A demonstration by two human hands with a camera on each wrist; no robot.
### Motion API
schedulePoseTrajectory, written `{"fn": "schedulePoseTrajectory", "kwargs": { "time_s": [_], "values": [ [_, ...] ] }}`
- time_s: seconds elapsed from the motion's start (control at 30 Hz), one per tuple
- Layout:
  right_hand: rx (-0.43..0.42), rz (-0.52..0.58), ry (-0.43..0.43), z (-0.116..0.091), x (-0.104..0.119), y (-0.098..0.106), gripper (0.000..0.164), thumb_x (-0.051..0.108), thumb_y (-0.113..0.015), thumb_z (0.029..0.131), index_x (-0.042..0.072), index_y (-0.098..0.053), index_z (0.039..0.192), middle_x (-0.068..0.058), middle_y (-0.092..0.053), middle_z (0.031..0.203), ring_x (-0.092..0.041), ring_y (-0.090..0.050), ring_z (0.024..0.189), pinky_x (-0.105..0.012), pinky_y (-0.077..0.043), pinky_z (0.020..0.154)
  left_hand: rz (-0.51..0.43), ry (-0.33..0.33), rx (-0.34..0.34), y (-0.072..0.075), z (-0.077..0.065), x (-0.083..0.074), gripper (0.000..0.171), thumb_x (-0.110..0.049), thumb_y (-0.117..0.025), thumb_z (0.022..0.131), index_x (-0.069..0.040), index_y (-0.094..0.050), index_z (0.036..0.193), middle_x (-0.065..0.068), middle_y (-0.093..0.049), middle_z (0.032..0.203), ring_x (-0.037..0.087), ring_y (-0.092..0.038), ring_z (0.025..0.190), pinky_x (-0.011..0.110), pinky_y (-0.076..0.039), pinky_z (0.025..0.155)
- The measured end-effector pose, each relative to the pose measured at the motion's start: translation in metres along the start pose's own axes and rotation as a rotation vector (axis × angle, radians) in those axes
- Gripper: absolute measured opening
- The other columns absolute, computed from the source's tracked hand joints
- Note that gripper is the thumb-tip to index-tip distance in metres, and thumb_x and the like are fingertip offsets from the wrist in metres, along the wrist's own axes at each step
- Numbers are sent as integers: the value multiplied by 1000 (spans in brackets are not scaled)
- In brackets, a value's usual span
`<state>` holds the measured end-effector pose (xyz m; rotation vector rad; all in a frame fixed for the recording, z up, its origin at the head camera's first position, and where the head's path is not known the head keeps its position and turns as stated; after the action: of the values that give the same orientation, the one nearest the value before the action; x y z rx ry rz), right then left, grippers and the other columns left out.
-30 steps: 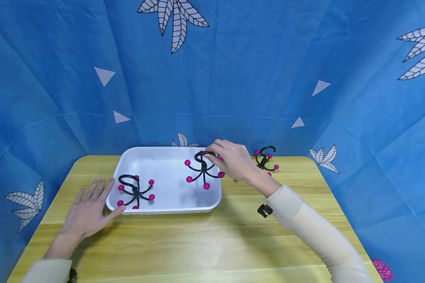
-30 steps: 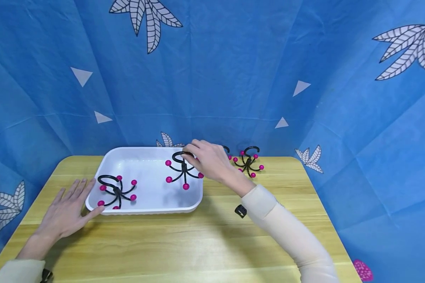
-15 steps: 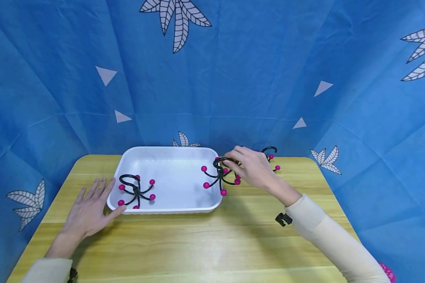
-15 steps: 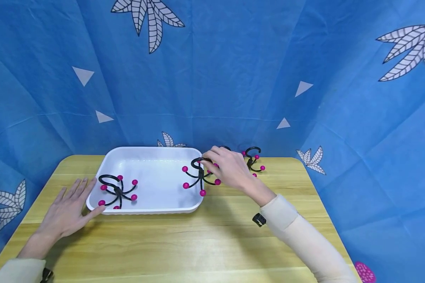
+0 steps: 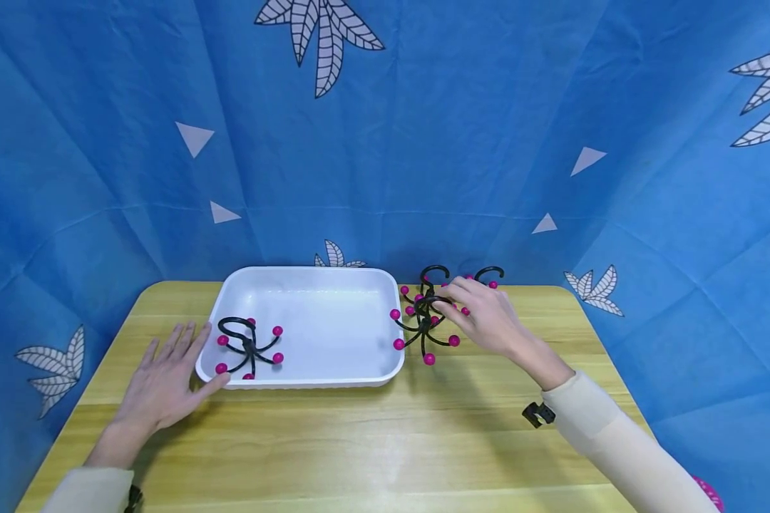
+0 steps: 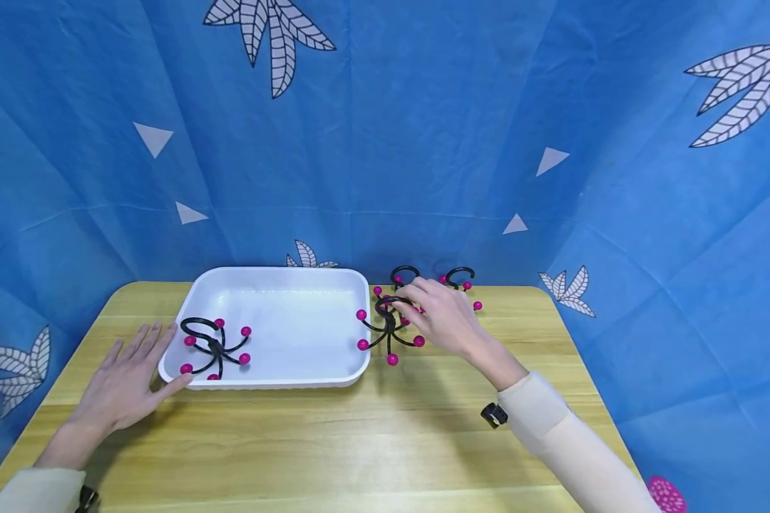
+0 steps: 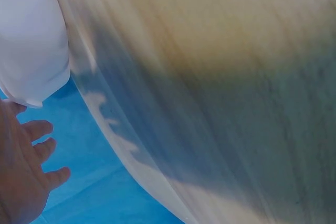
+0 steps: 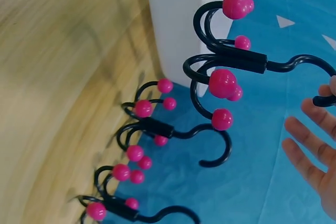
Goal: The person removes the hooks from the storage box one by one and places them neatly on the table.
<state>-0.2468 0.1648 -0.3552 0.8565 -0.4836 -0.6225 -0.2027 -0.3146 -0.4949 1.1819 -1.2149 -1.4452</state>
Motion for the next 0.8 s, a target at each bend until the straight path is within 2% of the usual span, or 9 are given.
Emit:
{"fn": "schedulePoseTrajectory", "kwargs": {
  "time_s": [0.33, 0.57, 0.8],
  "values": [
    [31, 20, -53, -25, -10, -1, 15, 15, -79, 92, 11, -77, 106, -3, -77, 94, -19, -70, 73, -26, -49, 55, -5, 4, -3, 0, -2, 0, 107, -76, -53, 94, -7, -19, 169, 36, -31, 167, 54, -28, 157, 75, -17, 126],
    [57, 11, -97, -39, -16, -4, 12, 18, -76, 94, 11, -77, 104, -3, -75, 92, -14, -64, 64, -17, -37, 48, -6, 7, -2, 1, -2, 0, 107, -76, -53, 94, -7, -19, 169, 37, -31, 166, 54, -28, 156, 75, -17, 127],
    [60, -2, -101, -51, -20, -13, 15, 20, -77, 93, 12, -78, 106, -6, -79, 101, -18, -71, 72, -21, -49, 54, -12, 13, 2, 1, -3, -1, 108, -76, -53, 94, -8, -17, 169, 36, -30, 167, 54, -27, 157, 75, -16, 127]
  ]
}}
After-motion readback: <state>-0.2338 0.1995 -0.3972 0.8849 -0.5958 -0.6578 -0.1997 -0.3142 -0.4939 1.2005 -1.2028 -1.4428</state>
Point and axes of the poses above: each hand's wrist, its own z-axis towards the middle knuckle, its own y-axis out of the back of the hand, x = y × z, the point moved 7 cm from there along z, towards the middle knuckle
